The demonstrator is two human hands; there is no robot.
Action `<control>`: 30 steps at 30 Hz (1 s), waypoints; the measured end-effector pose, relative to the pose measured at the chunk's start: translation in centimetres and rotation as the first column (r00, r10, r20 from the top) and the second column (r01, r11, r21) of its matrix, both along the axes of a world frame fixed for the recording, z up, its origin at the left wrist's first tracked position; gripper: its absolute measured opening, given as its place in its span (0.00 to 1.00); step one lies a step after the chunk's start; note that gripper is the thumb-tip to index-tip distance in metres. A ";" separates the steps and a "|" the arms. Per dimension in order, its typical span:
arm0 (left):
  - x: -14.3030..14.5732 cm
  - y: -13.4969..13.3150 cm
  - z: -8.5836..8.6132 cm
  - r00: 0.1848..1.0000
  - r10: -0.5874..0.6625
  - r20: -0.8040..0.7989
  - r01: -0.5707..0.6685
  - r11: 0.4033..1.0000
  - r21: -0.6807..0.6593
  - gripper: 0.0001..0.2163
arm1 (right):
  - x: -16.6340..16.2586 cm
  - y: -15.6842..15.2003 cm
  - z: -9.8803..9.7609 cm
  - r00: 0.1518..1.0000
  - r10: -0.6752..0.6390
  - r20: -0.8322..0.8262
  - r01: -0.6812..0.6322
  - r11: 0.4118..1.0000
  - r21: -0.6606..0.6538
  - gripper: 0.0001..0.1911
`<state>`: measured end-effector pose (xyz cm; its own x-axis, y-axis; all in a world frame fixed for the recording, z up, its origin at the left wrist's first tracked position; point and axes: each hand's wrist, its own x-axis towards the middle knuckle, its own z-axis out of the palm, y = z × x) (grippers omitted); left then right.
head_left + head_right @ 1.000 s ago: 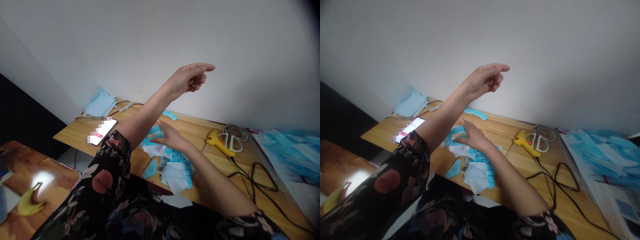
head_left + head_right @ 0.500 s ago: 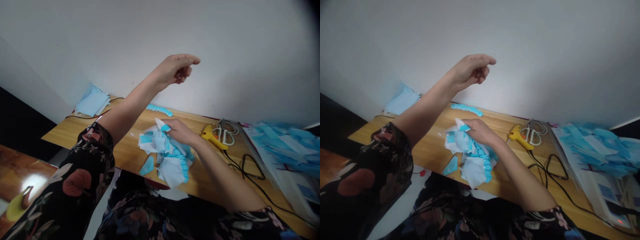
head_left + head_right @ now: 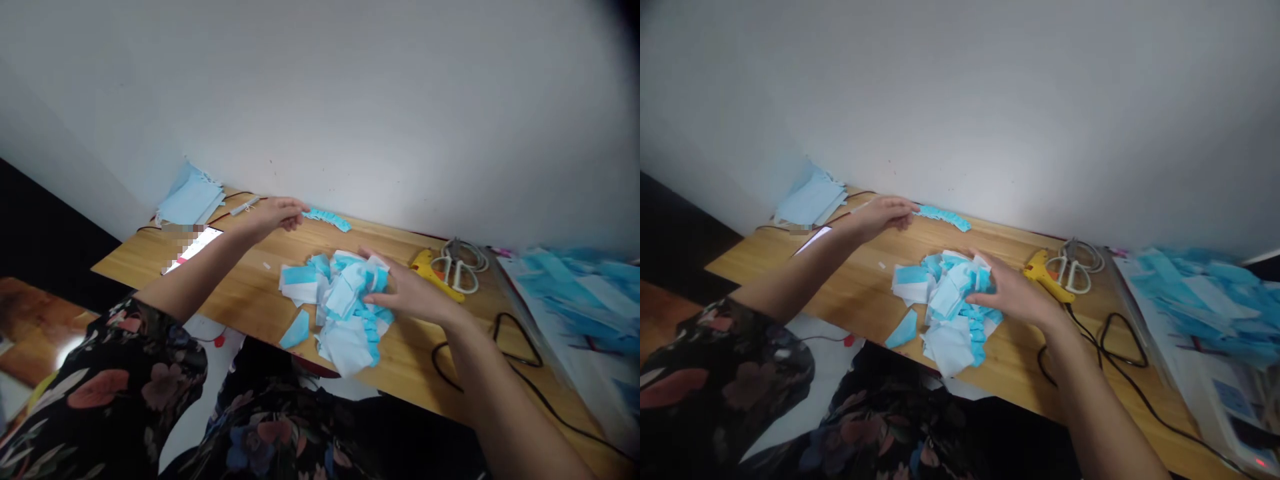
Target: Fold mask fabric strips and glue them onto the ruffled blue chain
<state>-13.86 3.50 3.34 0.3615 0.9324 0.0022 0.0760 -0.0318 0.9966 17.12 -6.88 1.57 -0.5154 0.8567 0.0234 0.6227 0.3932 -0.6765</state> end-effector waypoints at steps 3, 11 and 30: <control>-2.8 -2.0 -3.2 0.984 0.175 -0.037 -0.176 0.984 -0.016 0.10 | 0.3 0.1 -1.0 0.996 -0.070 -0.060 0.066 0.996 -0.063 0.50; -5.5 -9.8 -7.0 0.956 0.202 -0.213 -0.189 0.979 0.080 0.14 | -0.5 1.6 -1.9 0.961 -0.046 -0.272 0.037 0.999 -0.039 0.39; -1.6 4.7 -6.5 0.931 0.348 -0.114 -0.300 0.904 0.304 0.13 | 0.4 1.8 -4.1 0.731 -0.161 -0.663 0.093 0.986 -0.138 0.40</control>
<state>-15.48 8.18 -3.20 0.0567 0.9681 0.2440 0.2881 -0.2499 0.9244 17.52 -5.10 -2.58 -0.2815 0.9288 0.2409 0.0348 0.2607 -0.9648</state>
